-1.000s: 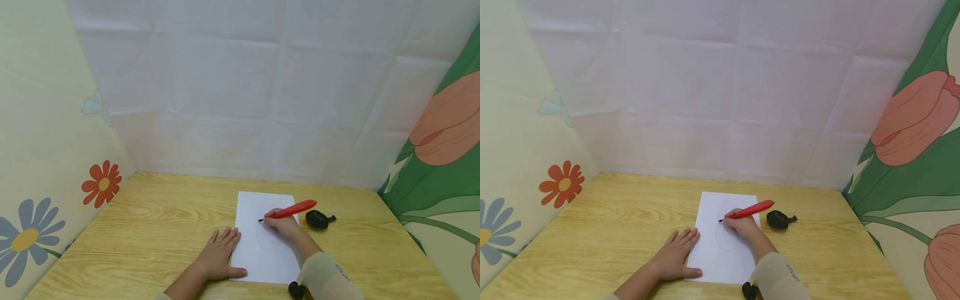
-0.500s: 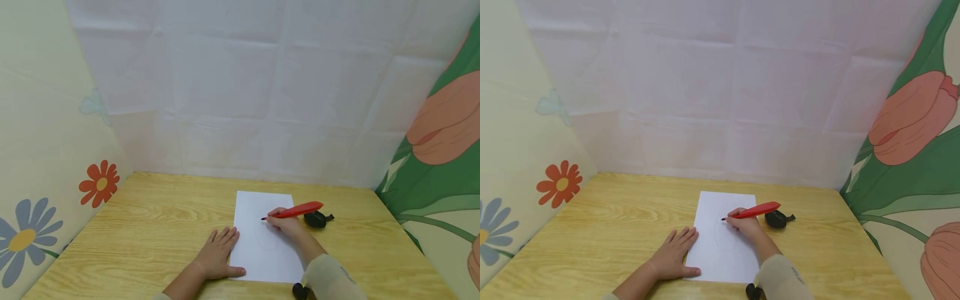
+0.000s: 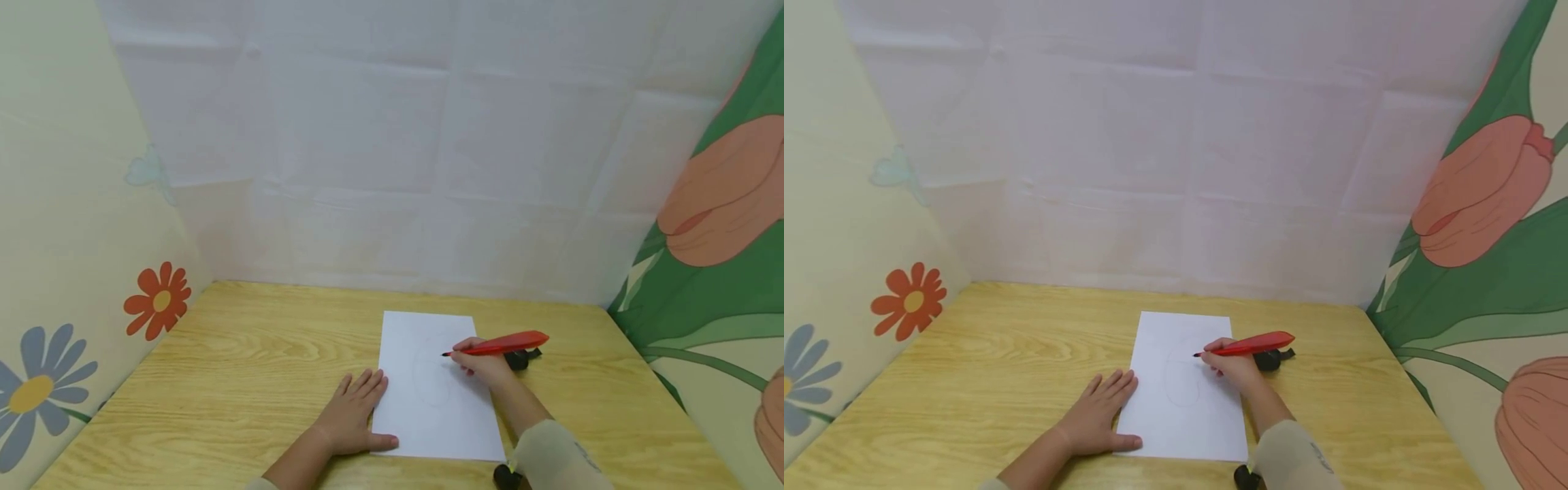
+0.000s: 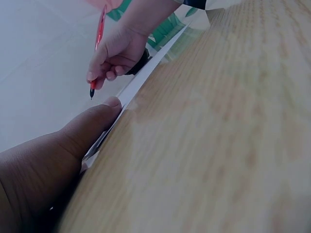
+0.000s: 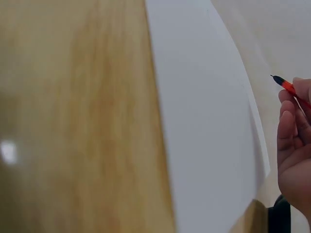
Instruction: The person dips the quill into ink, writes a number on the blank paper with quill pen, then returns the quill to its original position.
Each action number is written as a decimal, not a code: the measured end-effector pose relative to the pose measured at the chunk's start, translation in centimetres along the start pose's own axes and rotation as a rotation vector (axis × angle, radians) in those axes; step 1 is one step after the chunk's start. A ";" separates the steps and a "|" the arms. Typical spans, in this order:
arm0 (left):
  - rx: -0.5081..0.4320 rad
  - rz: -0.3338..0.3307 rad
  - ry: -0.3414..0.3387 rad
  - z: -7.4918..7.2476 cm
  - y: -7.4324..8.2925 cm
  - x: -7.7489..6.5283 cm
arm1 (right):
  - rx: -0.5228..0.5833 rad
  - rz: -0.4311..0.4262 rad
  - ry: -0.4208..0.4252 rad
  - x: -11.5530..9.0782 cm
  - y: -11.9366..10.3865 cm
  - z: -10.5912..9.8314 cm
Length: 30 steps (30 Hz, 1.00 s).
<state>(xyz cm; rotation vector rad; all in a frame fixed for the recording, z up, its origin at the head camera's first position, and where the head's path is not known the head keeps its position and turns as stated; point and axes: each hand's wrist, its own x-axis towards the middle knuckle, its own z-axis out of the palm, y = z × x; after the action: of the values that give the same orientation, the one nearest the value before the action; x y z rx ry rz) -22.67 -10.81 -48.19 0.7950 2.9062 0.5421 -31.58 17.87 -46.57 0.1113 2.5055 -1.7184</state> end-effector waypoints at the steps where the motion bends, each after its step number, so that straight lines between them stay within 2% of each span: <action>1: 0.002 0.000 -0.001 0.0 0.0 0.0 | -0.008 0.000 0.005 -0.1 0.0 -0.1; 10: -0.032 0.016 0.019 0.0 -0.1 -0.1 | -0.038 0.006 0.025 -0.7 -0.4 -1.3; 24: -0.005 0.018 0.025 0.6 -0.4 0.0 | -0.036 0.017 0.054 -1.2 0.7 -3.5; 30: -0.005 0.017 0.012 0.1 -0.2 -0.1 | 0.050 -0.038 0.025 -1.7 1.0 -4.4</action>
<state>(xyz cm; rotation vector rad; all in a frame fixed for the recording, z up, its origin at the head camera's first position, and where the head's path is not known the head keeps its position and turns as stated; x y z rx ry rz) -22.67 -10.94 -48.39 0.8197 2.9106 0.5577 -29.94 22.37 -45.70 0.0904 2.4987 -1.8065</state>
